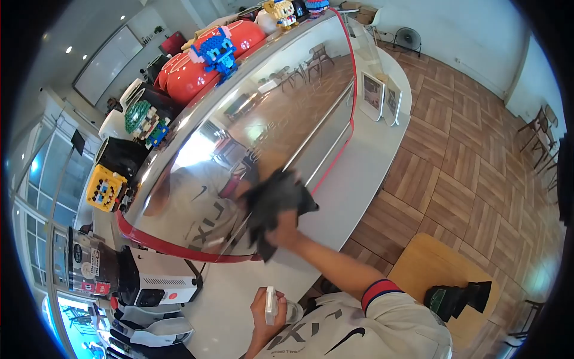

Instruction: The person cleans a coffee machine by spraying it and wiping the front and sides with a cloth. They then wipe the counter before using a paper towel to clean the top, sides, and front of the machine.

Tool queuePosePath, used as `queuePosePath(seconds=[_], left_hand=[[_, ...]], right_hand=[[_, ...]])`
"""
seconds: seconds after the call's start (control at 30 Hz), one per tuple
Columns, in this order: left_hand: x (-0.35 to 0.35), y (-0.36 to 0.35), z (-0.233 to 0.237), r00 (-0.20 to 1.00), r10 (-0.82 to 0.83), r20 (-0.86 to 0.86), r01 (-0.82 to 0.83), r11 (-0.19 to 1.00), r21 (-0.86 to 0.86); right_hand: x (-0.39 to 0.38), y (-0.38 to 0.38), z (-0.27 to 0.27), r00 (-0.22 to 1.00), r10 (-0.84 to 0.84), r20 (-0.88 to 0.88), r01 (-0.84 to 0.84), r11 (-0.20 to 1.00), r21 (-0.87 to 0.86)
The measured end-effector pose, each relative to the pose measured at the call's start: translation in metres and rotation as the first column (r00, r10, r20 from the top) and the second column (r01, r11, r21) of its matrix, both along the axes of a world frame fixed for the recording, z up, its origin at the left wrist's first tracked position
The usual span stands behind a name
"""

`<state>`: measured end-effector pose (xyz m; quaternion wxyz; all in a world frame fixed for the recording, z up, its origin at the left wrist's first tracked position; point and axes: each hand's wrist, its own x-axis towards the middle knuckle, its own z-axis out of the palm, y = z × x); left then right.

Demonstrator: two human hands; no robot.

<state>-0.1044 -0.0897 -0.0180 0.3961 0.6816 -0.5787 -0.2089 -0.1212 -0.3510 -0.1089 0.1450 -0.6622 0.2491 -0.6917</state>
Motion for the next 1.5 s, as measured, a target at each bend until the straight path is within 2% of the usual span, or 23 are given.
queuePosePath(seconds=[0.03, 0.07, 0.1, 0.13, 0.17, 0.23, 0.3, 0.43, 0.5, 0.53, 0.57, 0.67, 0.73, 0.87, 0.93, 1.0, 1.07, 1.2, 1.3, 1.37, 1.43, 1.47, 1.5], left_hand=[[0.001, 0.010, -0.003, 0.998, 0.051, -0.033, -0.050, 0.998, 0.035], [0.002, 0.019, -0.003, 0.997, 0.059, -0.039, -0.057, 0.997, 0.046], [0.004, 0.023, -0.004, 0.995, 0.094, -0.029, -0.093, 0.994, 0.049], [0.005, 0.026, -0.004, 0.991, 0.130, -0.018, -0.129, 0.991, 0.047], [0.005, 0.028, -0.003, 0.989, 0.149, 0.000, -0.149, 0.988, 0.035], [0.006, 0.030, -0.006, 0.987, 0.160, 0.021, -0.161, 0.987, 0.015], [0.005, 0.024, -0.010, 0.984, 0.175, 0.041, -0.175, 0.985, -0.003], [-0.007, 0.006, -0.011, 0.977, 0.208, 0.055, -0.206, 0.978, -0.038], [-0.017, -0.005, -0.010, 0.967, 0.251, 0.040, -0.249, 0.967, -0.043], [-0.022, -0.008, -0.011, 0.961, 0.277, 0.015, -0.276, 0.960, -0.052], [-0.029, -0.013, -0.012, 0.954, 0.301, -0.013, -0.301, 0.952, -0.062], [-0.045, -0.032, -0.011, 0.949, 0.313, 0.018, -0.312, 0.948, -0.057], [-0.054, -0.046, -0.012, 0.946, 0.323, 0.035, -0.322, 0.946, -0.044], [-0.067, -0.070, -0.016, 0.943, 0.326, 0.063, -0.324, 0.945, -0.048], [-0.072, -0.078, -0.018, 0.937, 0.345, 0.054, -0.341, 0.937, -0.072], [-0.078, -0.082, -0.018, 0.927, 0.372, 0.042, -0.368, 0.927, -0.078], [-0.084, -0.084, -0.017, 0.916, 0.400, 0.035, -0.396, 0.915, -0.077], [-0.088, -0.091, -0.020, 0.915, 0.397, 0.067, -0.391, 0.916, -0.088], [-0.090, -0.093, -0.024, 0.913, 0.407, 0.037, -0.405, 0.913, -0.057], [-0.090, -0.098, -0.021, 0.915, 0.398, 0.060, -0.395, 0.917, -0.062], [-0.092, -0.098, -0.019, 0.917, 0.398, 0.031, -0.397, 0.917, -0.040], [-0.093, -0.098, -0.018, 0.915, 0.403, 0.000, -0.403, 0.915, -0.028], [-0.094, -0.099, -0.017, 0.918, 0.397, -0.002, -0.397, 0.917, -0.018]], right_hand=[[0.004, -0.008, -0.031, 0.988, -0.064, 0.140, 0.047, 0.991, 0.124], [0.001, -0.052, -0.017, 0.730, 0.094, 0.676, -0.428, 0.835, 0.346], [-0.042, -0.063, 0.045, 0.943, 0.015, 0.333, -0.147, 0.915, 0.376], [-0.059, -0.088, 0.070, 0.987, -0.158, -0.041, 0.163, 0.962, 0.218], [-0.061, -0.092, 0.110, 0.964, -0.265, 0.035, 0.260, 0.960, 0.100], [-0.039, -0.055, 0.164, 0.887, -0.037, 0.461, -0.070, 0.975, 0.213], [-0.020, -0.007, 0.150, 0.992, -0.086, 0.094, 0.092, 0.994, -0.057], [0.003, 0.046, 0.027, 0.906, 0.194, -0.375, -0.219, 0.975, -0.026], [-0.018, -0.002, 0.061, 0.978, 0.142, -0.151, -0.130, 0.988, 0.085], [-0.038, -0.031, 0.071, 0.988, -0.048, -0.149, 0.055, 0.998, 0.044], [-0.065, -0.052, 0.119, 0.989, 0.042, -0.142, 0.012, 0.935, 0.355], [-0.056, -0.091, 0.177, 0.946, -0.323, -0.008, 0.319, 0.936, -0.147], [-0.058, -0.054, 0.196, 0.946, 0.004, -0.323, -0.054, 0.988, -0.147], [-0.058, -0.031, 0.150, 0.909, 0.222, -0.353, -0.330, 0.900, -0.285], [-0.071, -0.065, 0.129, 0.783, 0.521, -0.340, -0.560, 0.828, -0.021], [-0.101, -0.113, 0.149, 0.951, 0.035, -0.308, -0.086, 0.984, -0.153], [-0.123, -0.146, 0.193, 0.968, 0.071, -0.243, 0.010, 0.949, 0.316], [-0.114, -0.165, 0.195, 0.966, -0.255, -0.043, 0.252, 0.965, -0.067], [-0.110, -0.129, 0.145, 0.977, 0.037, -0.209, -0.033, 0.999, 0.024], [-0.131, -0.144, 0.165, 0.935, 0.205, -0.290, -0.293, 0.907, -0.301], [-0.128, -0.179, 0.160, 0.981, -0.147, -0.126, 0.111, 0.960, -0.258], [-0.139, -0.190, 0.162, 0.966, 0.042, -0.256, 0.013, 0.978, 0.210], [-0.150, -0.210, 0.184, 0.988, -0.037, -0.150, 0.065, 0.980, 0.186]])
